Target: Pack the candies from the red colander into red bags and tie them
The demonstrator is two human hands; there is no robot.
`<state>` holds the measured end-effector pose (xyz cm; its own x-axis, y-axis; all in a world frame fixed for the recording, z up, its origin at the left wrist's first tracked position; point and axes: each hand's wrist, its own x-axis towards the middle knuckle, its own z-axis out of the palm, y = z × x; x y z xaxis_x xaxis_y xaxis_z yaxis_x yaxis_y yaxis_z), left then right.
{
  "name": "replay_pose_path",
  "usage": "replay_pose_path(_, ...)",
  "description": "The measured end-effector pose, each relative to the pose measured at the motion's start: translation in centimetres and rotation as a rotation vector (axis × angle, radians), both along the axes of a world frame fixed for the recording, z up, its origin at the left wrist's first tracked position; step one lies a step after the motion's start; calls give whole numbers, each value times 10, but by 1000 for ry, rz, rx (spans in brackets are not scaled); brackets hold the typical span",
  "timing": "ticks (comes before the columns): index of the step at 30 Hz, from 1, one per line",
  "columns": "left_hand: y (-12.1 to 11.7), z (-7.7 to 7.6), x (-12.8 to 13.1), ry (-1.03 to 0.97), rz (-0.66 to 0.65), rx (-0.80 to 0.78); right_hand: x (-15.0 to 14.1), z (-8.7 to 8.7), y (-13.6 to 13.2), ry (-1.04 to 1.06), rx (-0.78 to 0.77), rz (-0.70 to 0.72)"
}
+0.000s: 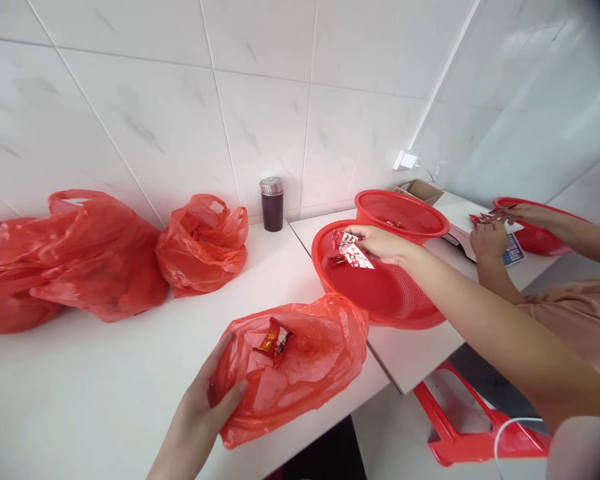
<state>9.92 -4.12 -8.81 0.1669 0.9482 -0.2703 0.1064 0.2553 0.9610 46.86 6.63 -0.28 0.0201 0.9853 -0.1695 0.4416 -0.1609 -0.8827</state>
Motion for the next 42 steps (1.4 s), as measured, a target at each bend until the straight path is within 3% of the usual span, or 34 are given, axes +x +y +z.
replay_pose_path(2,1,3,4,-31,-9,0,-32,5,-14,98,49,166)
replay_pose_path(4,1,6,8,-71,-16,3,-71,3,-30,62,88,343)
replay_pose_path(7,-1,8,10,-102,-14,-15,-119,-14,-49,-184,182,535)
replay_pose_path(10,-3,6,6,-84,-2,-32,-137,-38,-54,-339,226,568)
replay_pose_path(14,-3,1,-1,-87,-9,-30,-126,-51,-49,-276,158,546)
replay_pose_path(18,0,-4,-5,-58,-3,10,-116,-45,-50,-253,121,546)
replay_pose_path(23,1,-8,-7,-24,-21,46,-116,-39,-57,-194,-9,672)
replay_pose_path(29,0,-8,-7,-31,7,51,-116,-29,-54,-37,-31,685)
replay_pose_path(33,-2,-6,-5,-31,13,55,-93,-17,-27,22,112,396)
replay_pose_path(36,-7,1,-2,11,65,51,-60,-15,4,-234,222,128)
replay_pose_path(39,-13,7,-4,45,129,11,-32,-20,23,-489,248,80)
replay_pose_path(42,-18,5,-12,84,179,-11,-24,-27,24,-526,295,117)
